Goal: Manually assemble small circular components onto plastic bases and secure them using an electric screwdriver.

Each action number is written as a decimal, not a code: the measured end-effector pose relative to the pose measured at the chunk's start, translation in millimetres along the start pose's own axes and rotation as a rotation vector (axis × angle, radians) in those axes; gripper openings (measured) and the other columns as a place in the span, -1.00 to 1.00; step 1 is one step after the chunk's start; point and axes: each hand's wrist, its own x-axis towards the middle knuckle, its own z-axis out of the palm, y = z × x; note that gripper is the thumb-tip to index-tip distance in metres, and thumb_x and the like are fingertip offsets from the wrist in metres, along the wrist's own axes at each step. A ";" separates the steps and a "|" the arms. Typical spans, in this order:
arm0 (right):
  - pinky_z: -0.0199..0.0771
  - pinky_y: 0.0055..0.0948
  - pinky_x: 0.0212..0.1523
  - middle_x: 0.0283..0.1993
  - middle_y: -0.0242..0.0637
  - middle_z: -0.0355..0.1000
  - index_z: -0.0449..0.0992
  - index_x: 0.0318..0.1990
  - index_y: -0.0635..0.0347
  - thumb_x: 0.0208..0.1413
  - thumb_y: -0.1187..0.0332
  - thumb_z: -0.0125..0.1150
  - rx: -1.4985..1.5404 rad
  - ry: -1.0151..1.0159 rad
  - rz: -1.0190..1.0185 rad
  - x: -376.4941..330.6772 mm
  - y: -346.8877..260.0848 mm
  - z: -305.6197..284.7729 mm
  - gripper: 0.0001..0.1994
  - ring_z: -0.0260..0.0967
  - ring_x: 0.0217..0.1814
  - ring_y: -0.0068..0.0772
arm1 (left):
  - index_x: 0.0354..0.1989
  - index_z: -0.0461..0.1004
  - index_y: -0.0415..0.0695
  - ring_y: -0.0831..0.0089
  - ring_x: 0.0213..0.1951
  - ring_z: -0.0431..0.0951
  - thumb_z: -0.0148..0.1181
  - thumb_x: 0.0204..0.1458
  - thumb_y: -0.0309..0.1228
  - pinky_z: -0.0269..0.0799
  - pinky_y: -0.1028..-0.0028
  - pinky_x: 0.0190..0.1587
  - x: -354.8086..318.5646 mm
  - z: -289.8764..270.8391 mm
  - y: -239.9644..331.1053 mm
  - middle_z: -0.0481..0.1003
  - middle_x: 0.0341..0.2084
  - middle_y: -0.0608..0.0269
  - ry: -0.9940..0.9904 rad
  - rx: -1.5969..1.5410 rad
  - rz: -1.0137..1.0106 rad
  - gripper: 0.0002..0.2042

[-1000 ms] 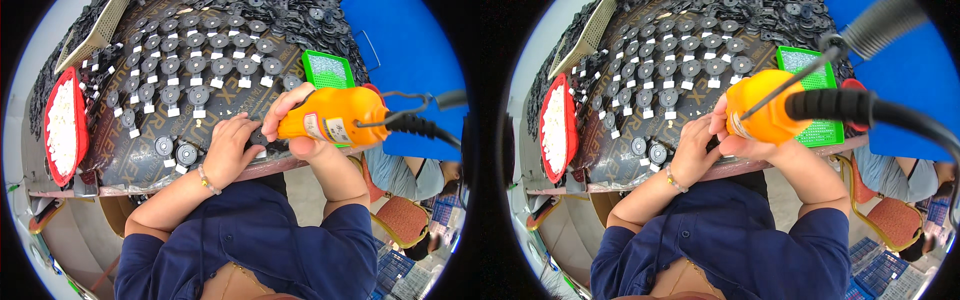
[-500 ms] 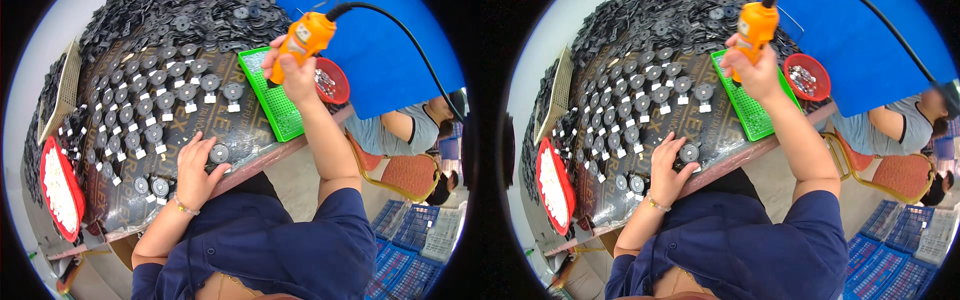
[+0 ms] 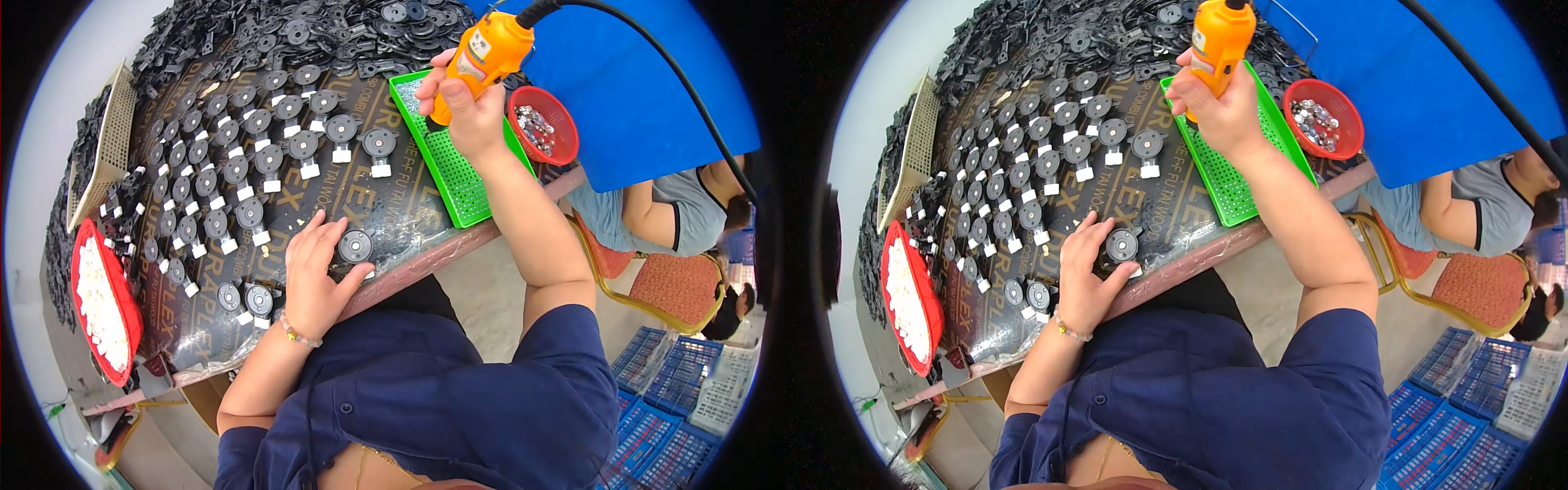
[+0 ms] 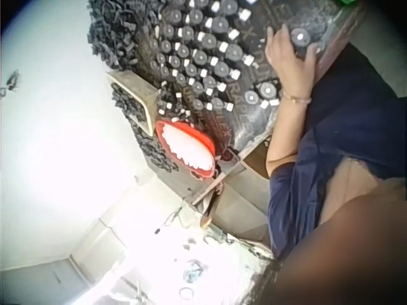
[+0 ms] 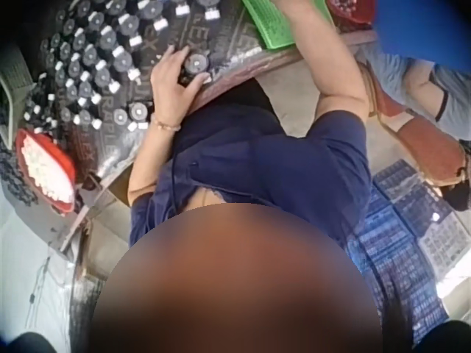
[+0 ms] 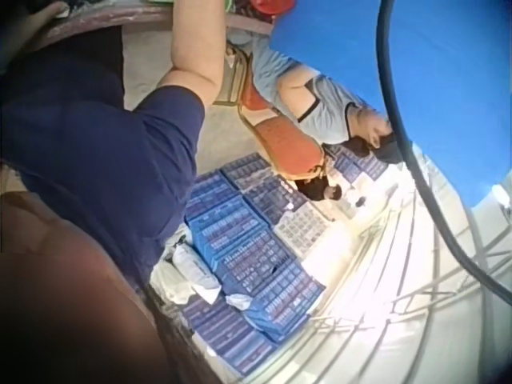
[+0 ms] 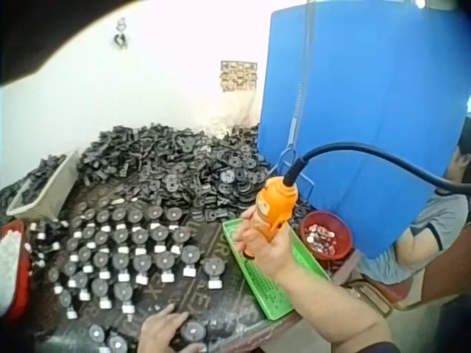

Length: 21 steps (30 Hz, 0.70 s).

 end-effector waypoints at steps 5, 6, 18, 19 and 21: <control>0.50 -0.48 -0.33 -0.36 -0.26 0.52 0.36 0.02 0.25 0.22 -0.03 0.28 0.012 -0.012 -0.040 -1.5 -0.4 1.2 -0.49 0.46 -0.42 -0.48 | 0.16 0.44 -0.22 0.01 0.28 0.37 0.52 -0.17 -0.28 0.18 0.10 0.28 -2.0 -1.0 -0.9 0.51 0.05 0.02 0.024 -0.003 -0.007 -0.34; 0.49 -0.48 -0.33 -0.36 -0.24 0.52 0.35 0.02 0.25 0.23 -0.02 0.27 0.007 -0.009 -0.042 -1.8 -1.1 1.5 -0.50 0.46 -0.42 -0.48 | 0.16 0.44 -0.22 0.02 0.28 0.37 0.52 -0.17 -0.28 0.18 0.10 0.29 -1.9 -1.5 -0.3 0.50 0.05 0.02 0.021 0.002 -0.002 -0.34; 0.52 -0.35 -0.42 -0.33 -0.14 0.49 0.33 0.04 0.19 0.11 -0.24 0.28 0.191 -0.026 -0.065 -10.9 -56.6 21.8 -0.33 0.45 -0.48 -0.33 | 0.18 0.42 -0.18 0.05 0.28 0.36 0.50 -0.15 -0.29 0.17 0.08 0.28 -4.1 -2.3 -2.9 0.51 0.03 0.09 0.034 -0.049 -0.023 -0.35; 0.53 -0.33 -0.43 -0.34 -0.14 0.49 0.31 0.04 0.18 0.07 -0.28 0.27 0.283 -0.085 -0.041 -18.1 -66.0 35.2 -0.30 0.45 -0.48 -0.32 | 0.18 0.42 -0.18 0.05 0.28 0.36 0.50 -0.15 -0.29 0.17 0.08 0.28 -3.5 -1.9 -3.5 0.51 0.03 0.09 0.038 -0.049 -0.037 -0.35; 0.53 -0.31 -0.43 -0.35 -0.13 0.49 0.30 0.04 0.17 0.03 -0.33 0.26 0.386 -0.156 -0.008 -33.6 -73.2 59.7 -0.26 0.45 -0.48 -0.32 | 0.15 0.45 -0.18 0.04 0.29 0.36 0.51 -0.18 -0.33 0.18 0.14 0.29 -3.9 -2.8 -4.7 0.52 0.04 0.10 0.038 -0.069 -0.049 -0.36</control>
